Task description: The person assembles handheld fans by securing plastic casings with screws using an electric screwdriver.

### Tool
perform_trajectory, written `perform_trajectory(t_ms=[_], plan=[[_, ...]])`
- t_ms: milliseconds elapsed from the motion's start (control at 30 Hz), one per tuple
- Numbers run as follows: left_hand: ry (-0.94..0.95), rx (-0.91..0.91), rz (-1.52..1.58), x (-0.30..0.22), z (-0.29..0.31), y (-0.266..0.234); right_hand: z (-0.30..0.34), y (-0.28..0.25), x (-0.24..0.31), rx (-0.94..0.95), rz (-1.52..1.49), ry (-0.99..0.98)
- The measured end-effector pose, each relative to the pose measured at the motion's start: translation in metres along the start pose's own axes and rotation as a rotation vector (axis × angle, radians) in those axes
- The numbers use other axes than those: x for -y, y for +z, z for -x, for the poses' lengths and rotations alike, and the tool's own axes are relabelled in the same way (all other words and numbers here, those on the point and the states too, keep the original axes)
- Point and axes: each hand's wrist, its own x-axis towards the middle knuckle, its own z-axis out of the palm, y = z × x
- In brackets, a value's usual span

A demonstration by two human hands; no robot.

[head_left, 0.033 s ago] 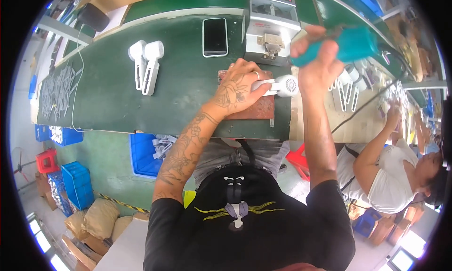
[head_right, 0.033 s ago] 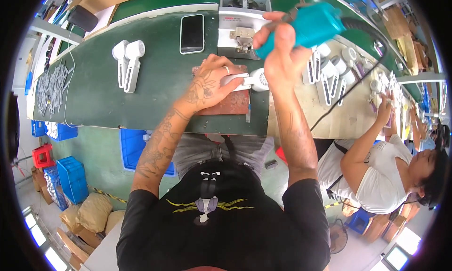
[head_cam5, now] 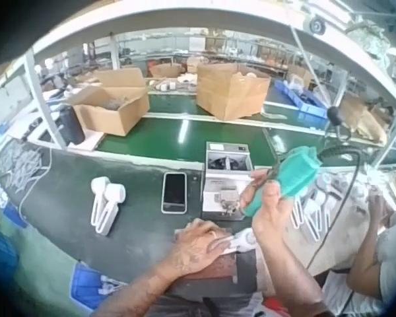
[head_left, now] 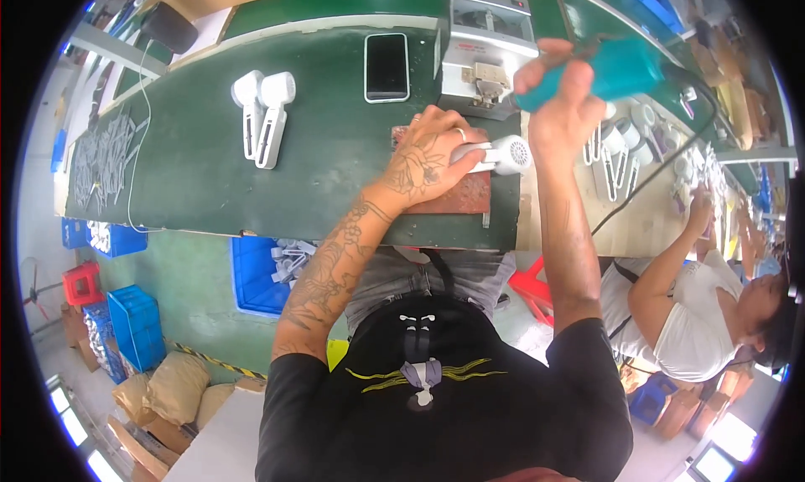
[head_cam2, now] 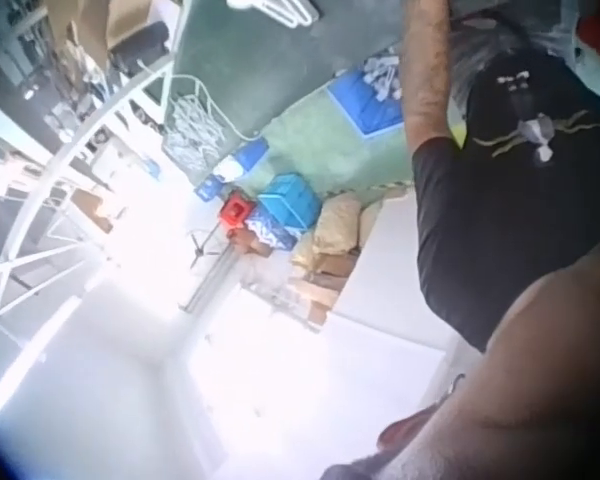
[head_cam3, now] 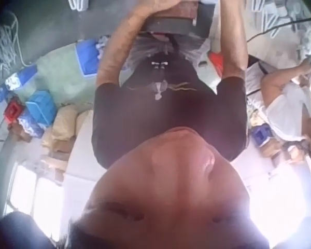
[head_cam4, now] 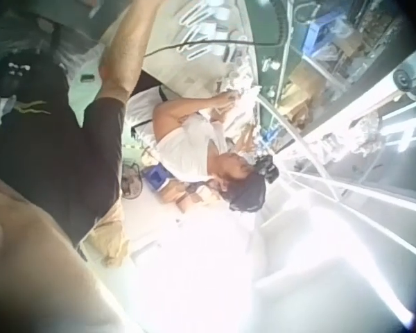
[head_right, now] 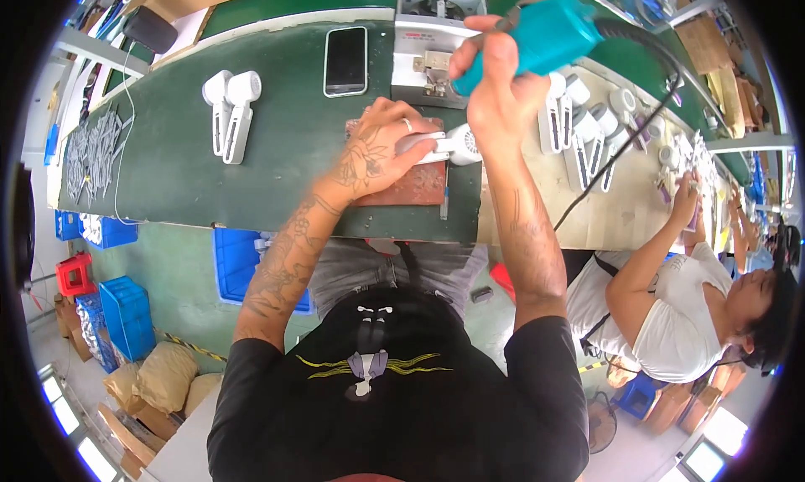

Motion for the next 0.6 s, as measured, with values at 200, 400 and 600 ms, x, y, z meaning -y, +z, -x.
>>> perform_trajectory(t_ms=[200, 400, 600], plan=[[-0.066, 0.066, 0.063, 0.001, -0.001, 0.001, -0.013, 0.015, -0.04, 0.08, 0.078, -0.051], [-0.036, 0.039, 0.088, 0.003, -0.001, 0.003, -0.012, 0.012, -0.046, 0.159, 0.188, -0.058], [-0.06, 0.02, 0.041, 0.005, 0.0, 0.003, 0.004, 0.01, -0.014, 0.075, 0.086, 0.143]])
